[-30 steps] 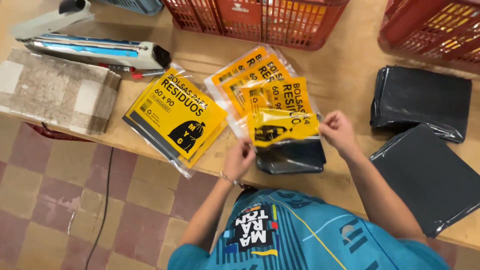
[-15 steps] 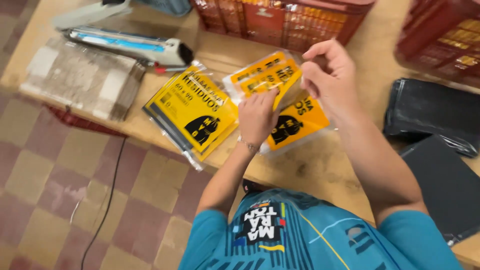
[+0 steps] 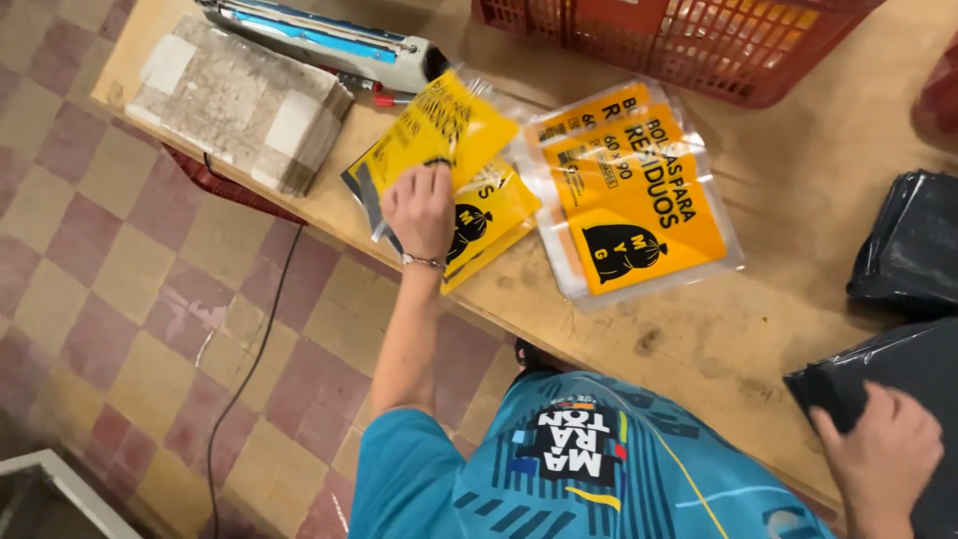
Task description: Packaging black plastic bags into yellow printed plastic sleeves at a workbench
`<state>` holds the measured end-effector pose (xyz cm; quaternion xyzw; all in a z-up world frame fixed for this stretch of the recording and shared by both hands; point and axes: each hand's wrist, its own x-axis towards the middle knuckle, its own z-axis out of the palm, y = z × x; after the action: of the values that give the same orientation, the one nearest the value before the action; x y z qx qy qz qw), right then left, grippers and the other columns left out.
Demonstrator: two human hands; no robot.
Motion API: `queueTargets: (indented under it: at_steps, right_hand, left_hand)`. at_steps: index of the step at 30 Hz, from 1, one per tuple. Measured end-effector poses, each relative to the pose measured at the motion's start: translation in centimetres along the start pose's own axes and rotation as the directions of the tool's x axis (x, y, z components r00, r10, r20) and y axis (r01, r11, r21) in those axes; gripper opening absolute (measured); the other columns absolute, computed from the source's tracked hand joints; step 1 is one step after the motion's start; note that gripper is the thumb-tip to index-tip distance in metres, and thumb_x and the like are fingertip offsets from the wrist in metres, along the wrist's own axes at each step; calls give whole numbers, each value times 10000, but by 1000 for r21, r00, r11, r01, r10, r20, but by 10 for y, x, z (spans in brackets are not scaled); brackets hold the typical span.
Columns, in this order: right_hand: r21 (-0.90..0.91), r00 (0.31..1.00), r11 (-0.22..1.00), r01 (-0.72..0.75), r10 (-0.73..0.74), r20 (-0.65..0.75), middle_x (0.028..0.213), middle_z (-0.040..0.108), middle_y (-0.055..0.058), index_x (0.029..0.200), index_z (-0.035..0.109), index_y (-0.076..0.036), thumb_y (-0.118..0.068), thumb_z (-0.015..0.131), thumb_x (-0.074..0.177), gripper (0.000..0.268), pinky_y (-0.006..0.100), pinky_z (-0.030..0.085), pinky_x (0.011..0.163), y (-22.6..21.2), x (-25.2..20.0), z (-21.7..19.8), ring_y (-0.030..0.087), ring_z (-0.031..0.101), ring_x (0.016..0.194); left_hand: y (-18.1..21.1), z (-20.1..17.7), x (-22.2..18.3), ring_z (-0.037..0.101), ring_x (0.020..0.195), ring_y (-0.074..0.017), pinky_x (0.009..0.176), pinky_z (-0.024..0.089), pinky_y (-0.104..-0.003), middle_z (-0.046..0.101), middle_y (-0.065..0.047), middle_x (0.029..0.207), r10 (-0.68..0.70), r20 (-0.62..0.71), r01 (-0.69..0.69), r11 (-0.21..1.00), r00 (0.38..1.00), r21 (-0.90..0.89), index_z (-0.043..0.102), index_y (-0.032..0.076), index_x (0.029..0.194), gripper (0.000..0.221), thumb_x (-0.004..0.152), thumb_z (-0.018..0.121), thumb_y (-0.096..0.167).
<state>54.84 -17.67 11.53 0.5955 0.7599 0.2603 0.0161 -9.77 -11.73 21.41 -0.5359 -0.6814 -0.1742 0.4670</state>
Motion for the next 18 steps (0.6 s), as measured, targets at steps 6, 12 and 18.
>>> queueTargets:
  at_steps: [6, 12, 18]
  right_hand:
    - [83, 996, 996, 13, -5, -91, 1332, 741, 24, 1379, 802, -195, -335, 865, 816, 584, 351, 602, 1057, 25, -52, 29, 238, 743, 1225]
    - [202, 998, 979, 8, 4, -59, 1209, 778, 1, 1212, 828, -245, -236, 842, 1008, 204, 280, 579, 1019, 45, -46, 39, 194, 735, 1146]
    - [305, 990, 952, -26, 67, -123, 1094, 778, -2, 1121, 819, -208, -165, 750, 1051, 107, 309, 526, 854, 21, -14, 21, 231, 709, 1007]
  left_hand:
    - [23, 73, -159, 676, 1134, -310, 688, 575, -478, 674, -88, 1039, -2, 347, 65, 983, 938, -171, 672, 119, 956, 120, 865, 719, 58]
    - [24, 100, -161, 658, 1180, -350, 739, 602, -504, 709, -103, 1015, 151, 511, 112, 887, 846, -448, 720, 59, 986, 155, 890, 658, -46]
    - [37, 107, -179, 584, 1325, -282, 915, 502, -660, 676, -57, 1183, 322, 456, -24, 837, 830, -547, 675, 141, 1037, 93, 949, 657, 118]
